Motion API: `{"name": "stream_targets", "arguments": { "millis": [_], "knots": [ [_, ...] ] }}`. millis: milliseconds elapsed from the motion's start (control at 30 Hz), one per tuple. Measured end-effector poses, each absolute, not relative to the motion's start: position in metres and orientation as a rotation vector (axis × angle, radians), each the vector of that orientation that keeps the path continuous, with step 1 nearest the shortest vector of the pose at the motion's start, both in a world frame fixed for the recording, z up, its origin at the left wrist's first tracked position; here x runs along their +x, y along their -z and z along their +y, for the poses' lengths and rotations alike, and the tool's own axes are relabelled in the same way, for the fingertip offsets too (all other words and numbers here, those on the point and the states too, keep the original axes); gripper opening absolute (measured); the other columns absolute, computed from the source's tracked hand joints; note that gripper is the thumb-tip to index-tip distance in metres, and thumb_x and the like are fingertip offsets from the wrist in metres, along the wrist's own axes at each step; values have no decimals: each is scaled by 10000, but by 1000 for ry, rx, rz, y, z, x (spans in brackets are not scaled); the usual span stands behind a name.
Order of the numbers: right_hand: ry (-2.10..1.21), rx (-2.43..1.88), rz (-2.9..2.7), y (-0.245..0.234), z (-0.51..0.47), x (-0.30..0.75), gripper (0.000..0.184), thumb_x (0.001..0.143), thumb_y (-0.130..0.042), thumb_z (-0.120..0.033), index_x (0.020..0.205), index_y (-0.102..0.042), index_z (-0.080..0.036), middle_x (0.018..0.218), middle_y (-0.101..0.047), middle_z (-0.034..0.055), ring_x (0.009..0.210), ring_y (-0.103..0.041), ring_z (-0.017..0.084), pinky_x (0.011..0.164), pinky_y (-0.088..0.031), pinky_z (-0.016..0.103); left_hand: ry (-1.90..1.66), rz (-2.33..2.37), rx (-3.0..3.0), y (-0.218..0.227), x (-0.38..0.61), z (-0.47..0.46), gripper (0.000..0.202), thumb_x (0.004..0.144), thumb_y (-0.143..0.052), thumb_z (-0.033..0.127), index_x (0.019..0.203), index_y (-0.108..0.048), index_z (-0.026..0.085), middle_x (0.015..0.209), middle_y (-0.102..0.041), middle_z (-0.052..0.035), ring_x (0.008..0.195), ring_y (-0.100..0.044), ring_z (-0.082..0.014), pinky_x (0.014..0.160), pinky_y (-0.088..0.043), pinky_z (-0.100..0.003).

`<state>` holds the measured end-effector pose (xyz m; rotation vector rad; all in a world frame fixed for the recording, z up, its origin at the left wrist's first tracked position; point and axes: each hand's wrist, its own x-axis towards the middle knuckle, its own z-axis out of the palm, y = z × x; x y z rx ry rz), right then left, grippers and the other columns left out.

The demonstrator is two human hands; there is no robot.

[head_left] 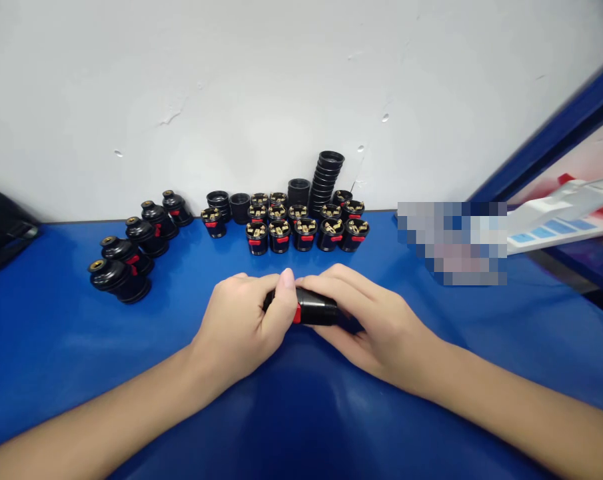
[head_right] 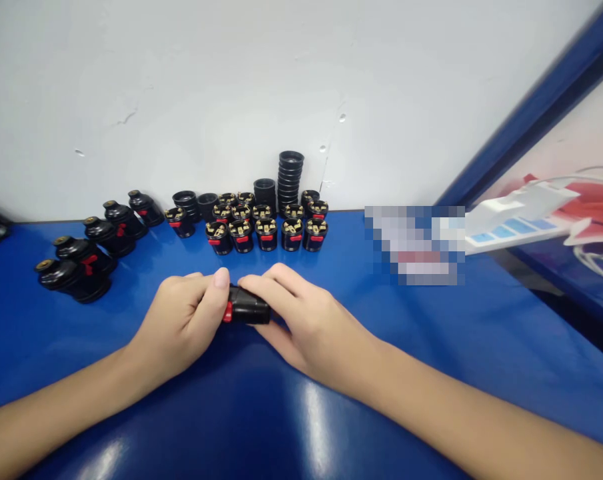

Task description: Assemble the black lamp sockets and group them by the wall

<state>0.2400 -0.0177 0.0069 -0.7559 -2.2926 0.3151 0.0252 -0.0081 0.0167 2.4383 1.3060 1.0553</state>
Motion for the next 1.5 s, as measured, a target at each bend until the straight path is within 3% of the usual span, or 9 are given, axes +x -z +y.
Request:
{"name": "stream_targets", "arguments": {
  "millis": [67,167,400,467,567,767,1067,1300,1500],
  "knots": [
    [-502,-759,-2215,-8,-18,239,319,1042,-700,-298,1311,-551,-215,1067,-722,54,902,-726,196,789,-608,304,-992,1301,2423,-16,25,-8,495,1083,-397,302,606,-471,192,504,-497,57,467,-420,-102,593,-327,-293],
    [-735,-822,-2128,-8,-20,238,112,1112,-564,-265,1224,-558,-257,983,-752,4,814,-745,152,716,-600,266,-931,1280,2415,-15,25,-8,477,1083,-393,335,641,-497,191,533,-508,61,484,-404,-100,634,-329,-305],
    [-698,-699,-1981,0,-18,236,331,994,-698,-150,1205,-488,-295,1230,-594,65,1109,-677,220,876,-638,359,-965,1331,2354,-15,24,-5,492,1085,-364,341,619,-417,194,507,-397,60,486,-350,-105,606,-291,-307],
    [-792,-749,-1984,0,-18,236,373,1015,-704,-210,1279,-455,-294,1194,-613,60,1021,-696,202,837,-641,356,-931,1327,2354,-15,25,-5,483,1084,-364,351,632,-424,193,518,-409,62,489,-339,-103,621,-298,-310],
    [-939,-847,-2005,-2,-19,236,169,1123,-532,-243,1268,-456,-282,1002,-666,4,754,-696,135,667,-608,288,-905,1317,2365,-15,26,-5,471,1080,-375,358,640,-409,193,529,-409,64,502,-312,-102,642,-307,-313],
    [-548,-714,-2047,-6,-18,236,209,996,-680,-87,1007,-547,-248,1193,-673,78,1066,-707,201,926,-626,373,-929,1347,2310,-16,25,-5,489,1088,-361,368,632,-403,196,523,-406,58,497,-303,-105,622,-299,-309],
    [-312,-670,-2118,-7,-21,239,352,909,-508,95,848,-617,-234,1179,-578,64,1116,-697,205,882,-642,354,-921,1290,2303,-18,26,-7,485,1093,-382,359,638,-422,196,523,-426,64,490,-394,-102,619,-316,-291],
    [-508,-692,-2067,-6,-18,239,180,973,-746,-132,1027,-624,-252,1191,-599,73,1040,-696,201,887,-655,362,-916,1343,2329,-15,24,-8,448,1090,-410,379,687,-493,204,571,-520,52,529,-453,-123,619,-326,-294],
    [-684,-854,-2046,-3,-15,238,337,1046,-687,-249,1353,-551,-265,1219,-751,71,1093,-771,220,927,-665,356,-882,1358,2378,-15,23,-9,380,1073,-450,393,783,-603,201,623,-606,37,566,-521,-140,614,-350,-290]
  ]
}}
